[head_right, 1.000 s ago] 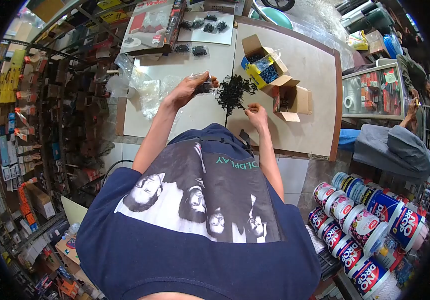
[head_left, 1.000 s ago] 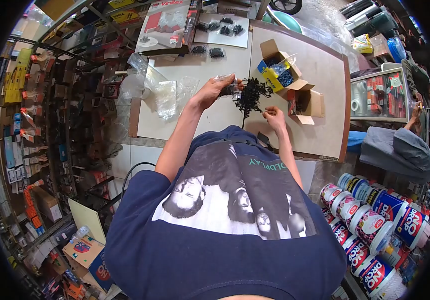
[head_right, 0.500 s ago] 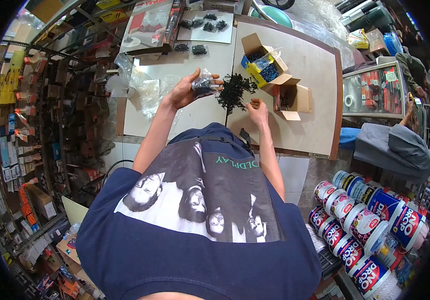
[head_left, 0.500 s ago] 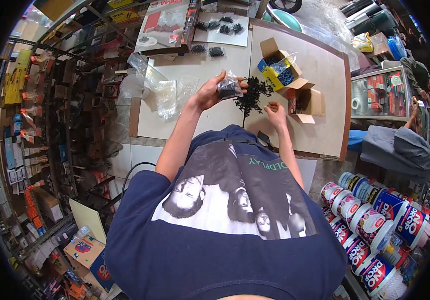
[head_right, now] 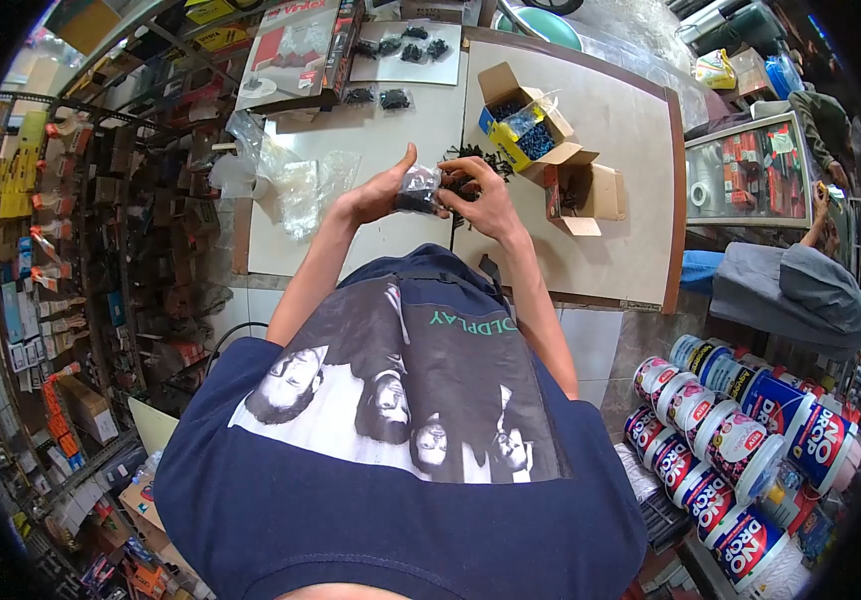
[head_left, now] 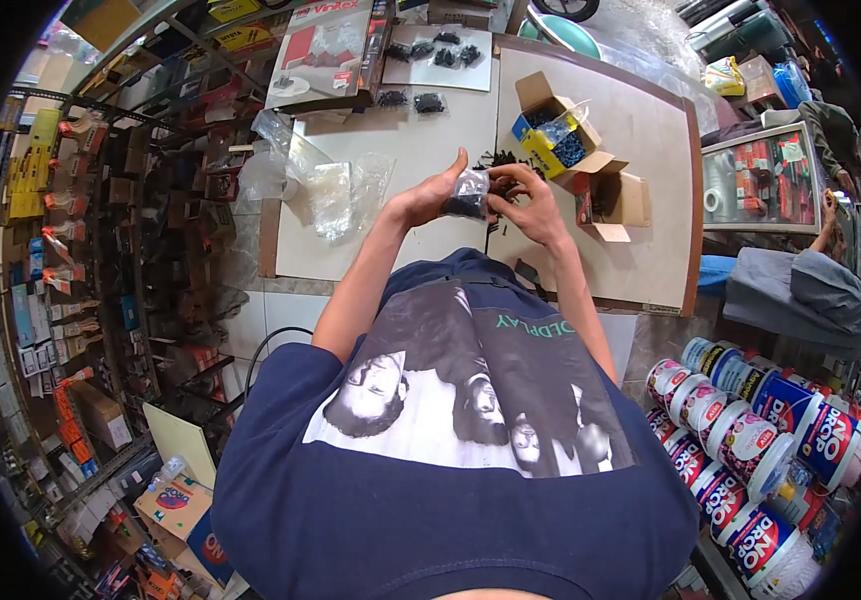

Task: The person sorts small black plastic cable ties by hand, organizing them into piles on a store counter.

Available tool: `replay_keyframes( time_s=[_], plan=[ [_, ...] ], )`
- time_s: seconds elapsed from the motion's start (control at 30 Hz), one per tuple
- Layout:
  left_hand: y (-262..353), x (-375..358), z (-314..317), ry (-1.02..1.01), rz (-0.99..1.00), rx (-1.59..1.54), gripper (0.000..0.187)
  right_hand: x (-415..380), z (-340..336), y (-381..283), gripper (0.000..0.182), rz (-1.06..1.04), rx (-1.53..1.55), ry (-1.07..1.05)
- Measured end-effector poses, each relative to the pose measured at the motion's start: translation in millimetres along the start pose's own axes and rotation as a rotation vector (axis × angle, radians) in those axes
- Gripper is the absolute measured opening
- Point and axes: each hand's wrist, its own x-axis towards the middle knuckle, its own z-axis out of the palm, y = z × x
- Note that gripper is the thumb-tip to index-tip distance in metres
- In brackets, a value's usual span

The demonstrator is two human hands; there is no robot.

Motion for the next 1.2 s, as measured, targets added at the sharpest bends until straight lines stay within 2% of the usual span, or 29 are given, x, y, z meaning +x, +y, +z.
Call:
replay_keyframes(
  time_s=[0.1, 0.23, 0.37, 0.43, 0.47, 0.53, 0.63, 0.8, 0.87, 0.9, 0.93, 1.0, 1.1, 1.2],
  plan=[
    [-2, -1, -2, 0.02, -0.043, 0.021, 0.08, 0, -5, -13, 0.034, -0.111, -0.103, -0.053],
    [4, -7, 4, -0.035, -0.102, -0.033, 0.082, -1, -2, -13, 0.031, -0.131, -0.134, -0.063],
    [14, -9, 11, -0.047, -0.179, -0.058, 0.084, 1, 2, 0, 0.025, -0.201, -0.171, 0.037],
    [17, -11, 13, -0.204, -0.131, -0.133, 0.074, 2, 2, -3, 0.023, -0.205, -0.15, 0.078],
    [16, -12, 14, -0.204, -0.131, -0.133, 0.074, 2, -1, -5, 0.02, -0.126, -0.119, 0.076],
    [13, -14, 18, -0.158, 0.042, 0.237, 0.054, 1, -3, -11, 0.017, -0.006, -0.068, 0.092],
    [22, -23, 24, -0.197, 0.037, 0.284, 0.045, 2, -10, -19, 0.018, 0.077, -0.049, 0.054],
    [33, -27, 26, -0.249, -0.025, 0.318, 0.046, 4, -6, -8, 0.018, 0.149, 0.148, 0.124],
    [37, -24, 29, -0.233, -0.032, 0.393, 0.047, 5, -3, 6, 0.018, 0.136, 0.205, 0.146],
    [37, -24, 31, -0.231, -0.031, 0.393, 0.047, 6, -2, 8, 0.018, 0.143, 0.333, 0.168],
    [37, -25, 35, -0.144, 0.012, 0.318, 0.045, 6, -3, 10, 0.018, 0.15, 0.46, 0.191],
    [30, -18, 36, 0.008, 0.098, 0.214, 0.045, 5, -10, 5, 0.017, 0.118, 0.475, 0.199],
    [24, -10, 29, 0.114, 0.159, 0.279, 0.048, 3, -16, -9, 0.012, 0.088, 0.513, 0.217],
    [34, -14, 34, 0.092, 0.16, 0.27, 0.045, 1, -14, -32, 0.009, 0.001, 0.597, 0.225]
  ],
)
